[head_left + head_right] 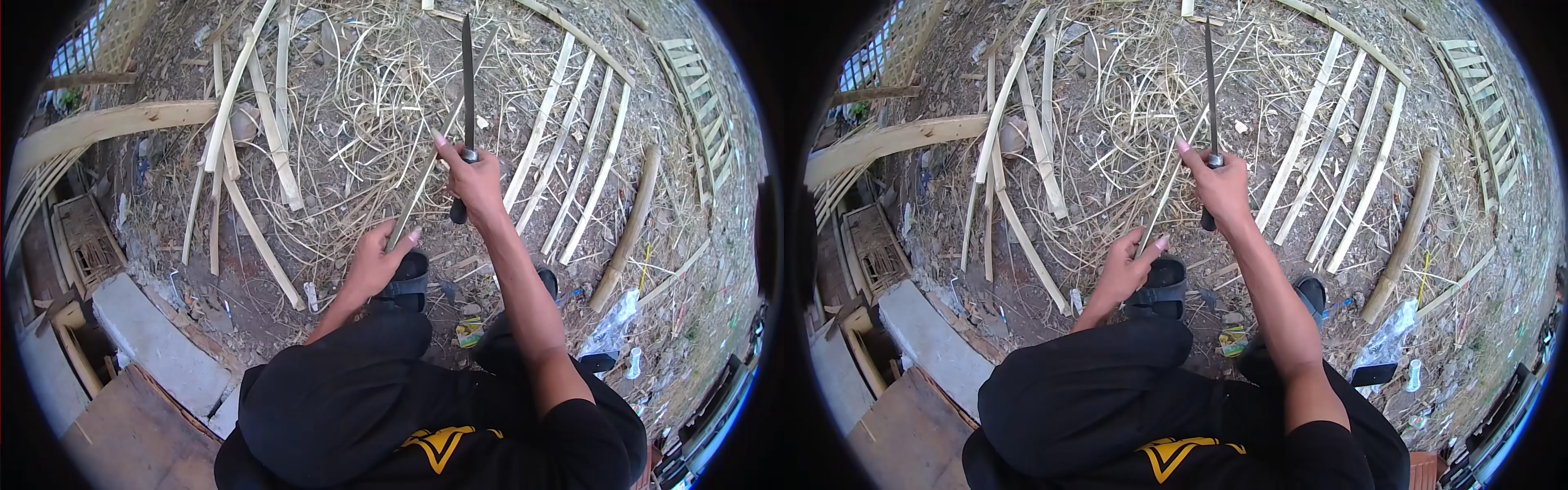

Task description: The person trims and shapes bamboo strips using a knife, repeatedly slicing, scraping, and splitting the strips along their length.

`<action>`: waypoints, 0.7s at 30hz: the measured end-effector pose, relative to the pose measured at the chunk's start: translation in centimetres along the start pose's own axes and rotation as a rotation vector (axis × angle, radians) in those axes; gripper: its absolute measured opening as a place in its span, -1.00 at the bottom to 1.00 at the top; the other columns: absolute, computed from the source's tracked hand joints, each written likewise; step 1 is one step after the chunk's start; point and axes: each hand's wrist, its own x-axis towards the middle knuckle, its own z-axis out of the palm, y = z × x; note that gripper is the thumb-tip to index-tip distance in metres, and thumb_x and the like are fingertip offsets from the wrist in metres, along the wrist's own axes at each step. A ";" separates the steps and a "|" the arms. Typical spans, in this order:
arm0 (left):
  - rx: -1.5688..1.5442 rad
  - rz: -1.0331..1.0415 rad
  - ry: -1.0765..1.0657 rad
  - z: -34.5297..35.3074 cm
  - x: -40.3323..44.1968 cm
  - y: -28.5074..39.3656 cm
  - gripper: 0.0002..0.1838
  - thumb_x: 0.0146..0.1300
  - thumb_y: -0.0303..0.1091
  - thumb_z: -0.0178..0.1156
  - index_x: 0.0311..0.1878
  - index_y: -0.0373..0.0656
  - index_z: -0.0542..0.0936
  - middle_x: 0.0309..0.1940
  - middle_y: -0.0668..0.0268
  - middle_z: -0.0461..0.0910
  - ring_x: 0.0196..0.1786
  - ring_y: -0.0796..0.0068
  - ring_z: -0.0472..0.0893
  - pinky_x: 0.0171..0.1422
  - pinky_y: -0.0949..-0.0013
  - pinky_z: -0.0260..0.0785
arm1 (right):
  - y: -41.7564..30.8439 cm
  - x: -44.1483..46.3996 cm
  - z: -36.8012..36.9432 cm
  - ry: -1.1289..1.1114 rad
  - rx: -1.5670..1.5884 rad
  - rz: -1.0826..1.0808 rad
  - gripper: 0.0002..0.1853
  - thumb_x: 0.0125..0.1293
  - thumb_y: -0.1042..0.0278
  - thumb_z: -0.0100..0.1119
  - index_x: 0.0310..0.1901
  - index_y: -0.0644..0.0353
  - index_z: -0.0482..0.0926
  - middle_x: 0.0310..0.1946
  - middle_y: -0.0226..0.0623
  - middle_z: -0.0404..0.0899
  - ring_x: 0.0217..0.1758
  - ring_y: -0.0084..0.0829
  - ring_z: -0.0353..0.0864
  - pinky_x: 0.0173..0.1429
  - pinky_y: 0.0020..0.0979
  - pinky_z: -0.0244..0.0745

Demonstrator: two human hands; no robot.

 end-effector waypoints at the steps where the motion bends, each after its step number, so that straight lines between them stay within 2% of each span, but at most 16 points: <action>1: -0.166 -0.130 -0.080 -0.2 -0.1 0.5 -0.73 0.40 -0.19 0.17 -0.20 -0.26 0.50 -0.74 0.55 0.24 -0.73 0.76 0.22 -0.64 0.53 0.02 | -0.1 -0.2 0.0 -0.041 0.061 0.026 -0.62 0.23 0.08 0.40 -0.48 0.24 0.55 -0.74 -0.64 0.31 -0.74 -0.78 0.15 -0.65 -0.57 -0.03; 5: -0.409 -0.230 -0.185 -0.7 0.2 1.0 -0.73 0.47 -0.18 0.06 -0.19 -0.23 0.45 -0.76 0.59 0.14 -0.79 0.81 0.14 -0.71 0.57 -0.02 | 0.0 -0.5 0.2 -0.090 0.049 -0.016 -0.59 0.24 0.04 0.37 -0.48 0.26 0.58 -0.75 -0.60 0.33 -0.74 -0.73 0.17 -0.64 -0.53 0.02; 7: -0.468 -0.250 -0.243 -0.9 0.4 1.0 -0.69 0.48 -0.09 0.02 -0.19 -0.19 0.44 -0.71 0.62 0.11 -0.75 0.81 0.12 -0.69 0.56 -0.02 | 0.1 -0.8 0.5 0.046 -0.443 -0.268 -0.59 0.27 0.06 0.32 -0.49 0.30 0.59 -0.78 -0.50 0.34 -0.73 -0.66 0.22 -0.62 -0.43 0.13; 8: -0.467 -0.248 -0.240 -1.2 0.4 1.1 -0.69 0.48 -0.09 0.02 -0.19 -0.19 0.44 -0.71 0.62 0.11 -0.75 0.81 0.12 -0.69 0.56 -0.02 | 0.1 -1.0 0.5 0.043 -0.441 -0.270 -0.59 0.27 0.06 0.32 -0.49 0.30 0.59 -0.78 -0.50 0.34 -0.73 -0.66 0.22 -0.62 -0.43 0.13; 10: -0.542 -0.270 -0.282 -1.9 0.6 2.0 -0.70 0.51 -0.12 -0.04 -0.19 -0.18 0.43 -0.72 0.60 0.09 -0.78 0.78 0.07 -0.70 0.58 -0.01 | 0.1 -1.6 0.5 -0.005 -0.629 -0.350 -0.62 0.29 0.13 0.26 -0.49 0.32 0.59 -0.80 -0.35 0.36 -0.75 -0.51 0.23 -0.57 -0.34 0.20; 11: -0.532 -0.264 -0.289 -2.3 0.5 2.6 -0.70 0.52 -0.10 -0.05 -0.21 -0.15 0.40 -0.70 0.61 0.07 -0.76 0.79 0.05 -0.70 0.58 -0.04 | -0.1 -1.9 0.5 -0.019 -0.731 -0.385 -0.71 0.23 0.23 0.23 -0.47 0.32 0.60 -0.79 -0.15 0.41 -0.75 -0.28 0.38 -0.52 -0.24 0.35; 12: -0.533 -0.261 -0.288 -2.5 0.6 2.6 -0.70 0.52 -0.10 -0.05 -0.21 -0.15 0.40 -0.70 0.61 0.07 -0.76 0.79 0.05 -0.70 0.58 -0.04 | 0.2 -2.0 0.4 -0.021 -0.732 -0.388 -0.71 0.23 0.23 0.23 -0.47 0.32 0.60 -0.79 -0.15 0.41 -0.75 -0.28 0.38 -0.52 -0.24 0.35; 14: -0.496 -0.256 -0.284 -2.7 0.7 2.7 -0.70 0.53 -0.09 -0.07 -0.24 -0.12 0.37 -0.70 0.61 0.07 -0.76 0.80 0.04 -0.72 0.57 -0.09 | 1.2 -1.9 0.0 -0.107 -0.976 -0.557 -0.78 0.13 0.27 0.23 -0.44 0.29 0.64 -0.74 -0.02 0.48 -0.63 -0.02 0.54 -0.40 -0.14 0.50; 15: -0.495 -0.253 -0.284 -2.7 0.7 2.8 -0.70 0.53 -0.09 -0.07 -0.24 -0.12 0.37 -0.70 0.61 0.07 -0.76 0.80 0.04 -0.72 0.57 -0.09 | 1.1 -2.1 0.2 -0.154 -1.031 -0.494 -0.81 0.08 0.29 0.22 -0.46 0.25 0.64 -0.70 0.01 0.51 -0.51 0.05 0.61 -0.30 -0.07 0.56; 19: -0.495 -0.240 -0.274 -2.7 0.3 2.8 -0.70 0.53 -0.11 -0.07 -0.27 -0.12 0.35 -0.68 0.62 0.08 -0.74 0.82 0.04 -0.70 0.57 -0.12 | 1.5 -2.3 0.6 -0.129 -0.995 -0.476 -0.81 0.08 0.29 0.20 -0.50 0.24 0.62 -0.70 -0.02 0.53 -0.54 0.03 0.60 -0.32 -0.08 0.56; 21: -0.500 -0.246 -0.289 -2.9 -0.1 3.0 -0.69 0.53 -0.10 -0.07 -0.27 -0.12 0.35 -0.69 0.61 0.08 -0.74 0.82 0.03 -0.70 0.57 -0.13 | 1.6 -2.1 0.4 -0.119 -1.017 -0.523 -0.84 0.09 0.34 0.20 -0.44 0.26 0.66 -0.71 0.00 0.50 -0.57 0.02 0.57 -0.40 -0.16 0.50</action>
